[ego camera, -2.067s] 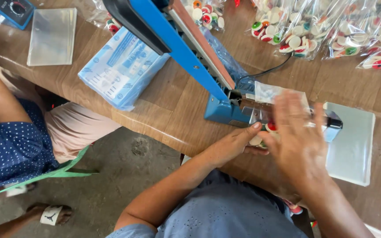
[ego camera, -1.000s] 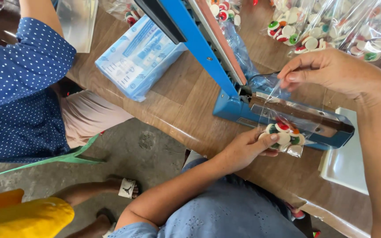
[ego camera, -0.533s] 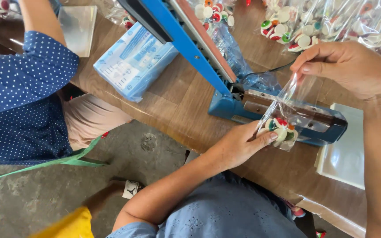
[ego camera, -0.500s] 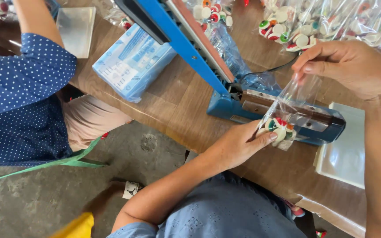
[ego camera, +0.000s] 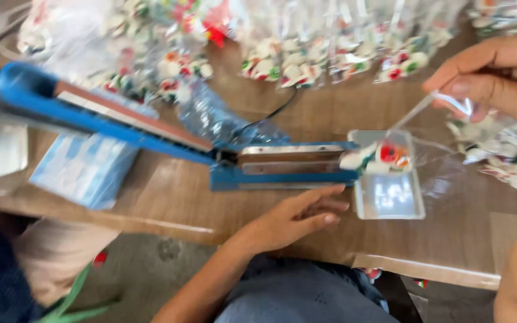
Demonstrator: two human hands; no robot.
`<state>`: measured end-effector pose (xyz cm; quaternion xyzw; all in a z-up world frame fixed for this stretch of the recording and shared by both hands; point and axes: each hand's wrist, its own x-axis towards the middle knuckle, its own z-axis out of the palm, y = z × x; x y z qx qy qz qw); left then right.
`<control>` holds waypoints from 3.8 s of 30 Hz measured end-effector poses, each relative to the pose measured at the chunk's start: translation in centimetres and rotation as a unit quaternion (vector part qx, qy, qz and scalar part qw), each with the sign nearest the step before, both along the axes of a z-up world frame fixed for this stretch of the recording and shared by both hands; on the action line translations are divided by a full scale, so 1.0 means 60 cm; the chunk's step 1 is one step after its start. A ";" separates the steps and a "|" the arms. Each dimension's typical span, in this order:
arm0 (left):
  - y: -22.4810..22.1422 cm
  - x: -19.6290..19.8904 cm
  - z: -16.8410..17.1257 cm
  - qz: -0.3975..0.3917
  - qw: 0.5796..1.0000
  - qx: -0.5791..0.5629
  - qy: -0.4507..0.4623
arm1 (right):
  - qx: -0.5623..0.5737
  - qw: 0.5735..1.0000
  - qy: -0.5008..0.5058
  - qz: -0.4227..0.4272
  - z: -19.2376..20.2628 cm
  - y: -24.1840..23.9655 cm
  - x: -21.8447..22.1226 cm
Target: Packaging small decorative items into plastic bags and sealing them using a manual heat sealer.
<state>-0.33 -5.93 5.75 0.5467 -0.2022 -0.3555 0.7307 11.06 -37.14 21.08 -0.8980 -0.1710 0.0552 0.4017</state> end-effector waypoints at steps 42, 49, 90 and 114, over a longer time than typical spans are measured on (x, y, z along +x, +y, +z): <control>0.009 0.006 -0.113 -0.023 0.959 -0.175 0.222 | 0.230 0.912 0.116 -0.319 -0.326 -0.128 0.245; 0.010 0.002 -0.108 -0.015 0.961 -0.185 0.205 | 0.253 0.932 0.058 -0.252 -0.332 -0.100 0.206; 0.018 0.010 0.053 0.206 0.948 0.007 -0.241 | 0.382 0.922 -0.017 -0.056 -0.228 0.184 -0.152; 0.011 -0.013 0.032 0.242 0.946 -0.194 -0.095 | 0.508 0.856 0.053 -0.081 -0.220 0.189 -0.161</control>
